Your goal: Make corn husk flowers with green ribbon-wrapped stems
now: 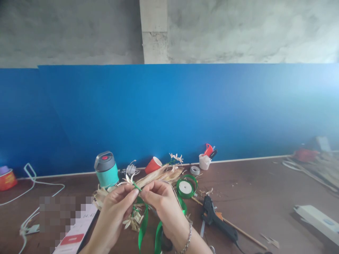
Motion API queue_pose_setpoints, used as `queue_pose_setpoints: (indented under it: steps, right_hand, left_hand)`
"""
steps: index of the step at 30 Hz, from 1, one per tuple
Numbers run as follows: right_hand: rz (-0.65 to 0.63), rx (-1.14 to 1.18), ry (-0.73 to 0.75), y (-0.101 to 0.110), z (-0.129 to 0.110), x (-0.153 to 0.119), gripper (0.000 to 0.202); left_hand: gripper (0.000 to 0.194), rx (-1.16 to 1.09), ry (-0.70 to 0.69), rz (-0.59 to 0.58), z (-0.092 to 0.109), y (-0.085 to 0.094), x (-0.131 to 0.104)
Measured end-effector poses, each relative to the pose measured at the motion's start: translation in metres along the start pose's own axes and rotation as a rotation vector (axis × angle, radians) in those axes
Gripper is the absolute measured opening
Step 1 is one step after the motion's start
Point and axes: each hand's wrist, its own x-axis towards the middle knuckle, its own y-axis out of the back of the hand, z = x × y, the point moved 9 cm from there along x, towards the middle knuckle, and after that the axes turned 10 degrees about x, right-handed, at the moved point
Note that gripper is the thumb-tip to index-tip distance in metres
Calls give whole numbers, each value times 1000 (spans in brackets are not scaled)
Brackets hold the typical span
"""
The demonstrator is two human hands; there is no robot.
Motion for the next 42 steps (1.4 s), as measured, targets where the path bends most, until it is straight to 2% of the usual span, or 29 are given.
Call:
queue_pose_setpoints:
  steps: [5, 10, 12, 15, 18, 20, 23, 26, 31, 37, 39, 42]
  right_hand:
    - [45, -360, 239, 1, -18, -2, 19]
    - [70, -726, 548, -12, -37, -16, 15]
    - [70, -800, 623, -17, -39, -21, 17]
    - [68, -821, 652, -21, -38, -24, 18]
    - [55, -691, 533, -16, -32, -16, 17]
    - [20, -508, 333, -9, -21, -6, 19]
    - [-43, -254, -34, -1, 5, 3, 28]
    - [-115, -71, -223, -1, 17, 4, 28]
    - [-191, 168, -341, -6, 24, 3, 23]
    - [-246, 300, -457, -11, 35, 0, 18]
    - [-242, 315, -458, -11, 35, 0, 18]
    - [-177, 286, -375, -7, 30, 2, 20]
  left_hand:
    - [24, -53, 78, 35, -5, -4, -9]
    - [30, -60, 82, 82, -9, -1, -9]
    - [32, -57, 73, 104, -10, 1, -8]
    - [32, -41, 38, 129, -7, 4, -8]
    - [26, -17, -7, 152, 0, 7, -8]
    - [22, 0, -19, 141, 4, 8, -7]
    - [21, 31, -6, 59, 7, 3, -5]
    - [21, 63, 12, -31, 8, -4, -3]
    - [20, 48, 22, -86, 7, -7, -3]
    - [21, 38, 1, -142, 10, -10, -3]
    - [20, 37, -9, -146, 12, -10, -3]
    - [19, 18, -5, -123, 12, -9, -3]
